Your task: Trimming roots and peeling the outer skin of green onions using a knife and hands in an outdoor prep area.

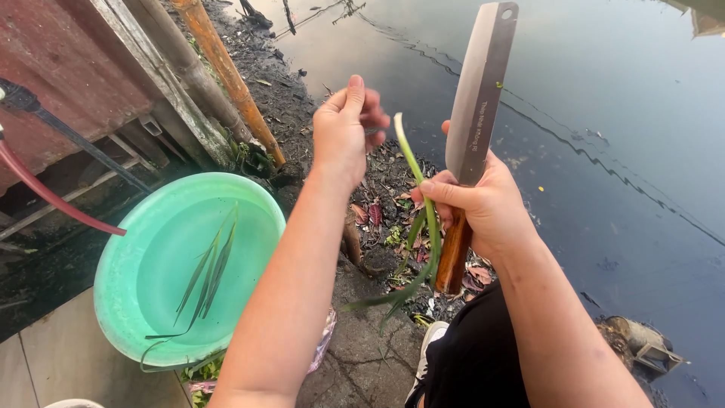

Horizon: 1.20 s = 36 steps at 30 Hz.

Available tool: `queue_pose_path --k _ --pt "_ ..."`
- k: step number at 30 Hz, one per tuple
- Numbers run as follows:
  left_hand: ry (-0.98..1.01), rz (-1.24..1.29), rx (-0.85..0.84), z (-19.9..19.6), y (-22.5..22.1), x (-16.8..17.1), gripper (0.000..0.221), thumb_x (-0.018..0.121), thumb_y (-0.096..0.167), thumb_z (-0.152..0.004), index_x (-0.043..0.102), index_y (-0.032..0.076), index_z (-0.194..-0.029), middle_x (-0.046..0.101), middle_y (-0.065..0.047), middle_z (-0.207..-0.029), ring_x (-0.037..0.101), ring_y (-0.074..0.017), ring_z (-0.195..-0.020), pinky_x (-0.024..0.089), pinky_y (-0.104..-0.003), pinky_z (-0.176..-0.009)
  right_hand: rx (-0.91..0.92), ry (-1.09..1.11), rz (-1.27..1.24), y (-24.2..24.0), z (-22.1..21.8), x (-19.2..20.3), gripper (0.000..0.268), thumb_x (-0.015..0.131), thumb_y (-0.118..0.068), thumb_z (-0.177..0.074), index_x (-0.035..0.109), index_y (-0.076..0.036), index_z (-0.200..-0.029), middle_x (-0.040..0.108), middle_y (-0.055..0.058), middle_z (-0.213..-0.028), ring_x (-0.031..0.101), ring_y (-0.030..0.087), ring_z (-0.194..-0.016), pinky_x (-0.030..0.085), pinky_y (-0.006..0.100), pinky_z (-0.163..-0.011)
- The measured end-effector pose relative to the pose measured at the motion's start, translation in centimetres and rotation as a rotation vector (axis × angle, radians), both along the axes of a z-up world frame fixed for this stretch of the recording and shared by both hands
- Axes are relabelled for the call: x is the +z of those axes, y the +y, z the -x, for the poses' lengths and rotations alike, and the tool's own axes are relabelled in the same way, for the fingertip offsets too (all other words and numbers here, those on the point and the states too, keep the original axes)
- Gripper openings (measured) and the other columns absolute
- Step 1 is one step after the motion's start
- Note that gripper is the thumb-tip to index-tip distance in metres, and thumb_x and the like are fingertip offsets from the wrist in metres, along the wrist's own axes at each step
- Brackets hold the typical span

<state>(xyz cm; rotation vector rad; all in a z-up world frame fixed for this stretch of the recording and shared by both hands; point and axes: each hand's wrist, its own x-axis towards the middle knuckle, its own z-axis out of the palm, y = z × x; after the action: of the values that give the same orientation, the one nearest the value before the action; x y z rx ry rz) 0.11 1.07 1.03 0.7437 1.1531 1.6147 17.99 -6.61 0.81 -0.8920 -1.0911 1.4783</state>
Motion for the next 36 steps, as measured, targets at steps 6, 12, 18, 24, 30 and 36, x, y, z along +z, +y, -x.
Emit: queue_pose_path --k 6,12,18,24,30,36 --pt "0.028 -0.081 -0.712 -0.8 -5.9 -0.1 0.033 0.053 0.036 -0.105 0.068 0.018 -0.128 0.073 -0.012 -0.121 0.073 -0.0266 -0.102 0.062 -0.044 -0.087 -0.020 0.171 -0.034 0.8 -0.8 0.6 0.070 0.075 0.006 -0.084 0.051 -0.011 -0.148 0.075 0.027 -0.092 0.063 0.016 -0.049 0.051 0.026 -0.042" --pt "0.231 -0.181 -0.639 -2.3 -7.3 -3.0 0.030 0.083 0.016 -0.087 0.075 0.007 -0.114 0.077 -0.010 -0.095 0.072 -0.0140 -0.072 0.063 -0.027 -0.068 -0.072 0.206 -0.045 0.8 -1.3 1.3 0.037 0.076 0.006 -0.084 0.064 -0.005 -0.117 0.076 0.024 -0.100 0.056 0.016 -0.045 0.050 0.031 -0.041" --pt "0.513 -0.128 -0.435 -2.1 -8.5 -2.0 0.038 0.093 0.022 -0.073 0.079 0.012 -0.108 0.079 -0.003 -0.088 0.070 -0.0068 -0.065 0.057 -0.020 -0.055 -0.139 0.057 -0.255 1.9 -2.0 -1.0 0.088 0.077 0.009 -0.088 0.031 -0.005 -0.162 0.073 0.027 -0.093 0.063 0.018 -0.061 0.051 0.026 -0.047" --pt "-0.009 0.026 -0.706 -0.4 -8.3 -3.6 0.031 0.074 0.025 -0.094 0.074 0.004 -0.117 0.076 -0.011 -0.091 0.074 -0.0184 -0.066 0.064 -0.026 -0.054 -0.075 0.070 -0.255 1.9 -2.0 -1.0 0.078 0.071 0.003 -0.095 0.033 -0.008 -0.163 0.074 0.027 -0.098 0.066 0.018 -0.068 0.054 0.024 -0.049" --pt "0.005 0.036 -0.799 0.2 -8.4 -4.8 0.024 0.077 0.021 -0.093 0.076 0.006 -0.111 0.076 -0.006 -0.083 0.072 -0.0137 -0.064 0.063 -0.023 -0.054 -0.090 0.037 -0.282 1.3 -1.4 0.2 0.069 0.067 0.000 -0.100 0.035 -0.009 -0.161 0.073 0.028 -0.098 0.067 0.022 -0.074 0.054 0.025 -0.048" --pt "0.021 0.106 -0.965 1.9 -9.2 -4.5 0.027 0.067 0.024 -0.097 0.072 0.003 -0.114 0.075 -0.010 -0.097 0.071 -0.0227 -0.073 0.058 -0.031 -0.059 -0.166 -0.111 -0.115 1.0 -1.6 1.4 0.077 0.064 -0.006 -0.099 0.025 -0.015 -0.164 0.076 0.012 -0.095 0.062 0.016 -0.075 0.047 0.024 -0.051"
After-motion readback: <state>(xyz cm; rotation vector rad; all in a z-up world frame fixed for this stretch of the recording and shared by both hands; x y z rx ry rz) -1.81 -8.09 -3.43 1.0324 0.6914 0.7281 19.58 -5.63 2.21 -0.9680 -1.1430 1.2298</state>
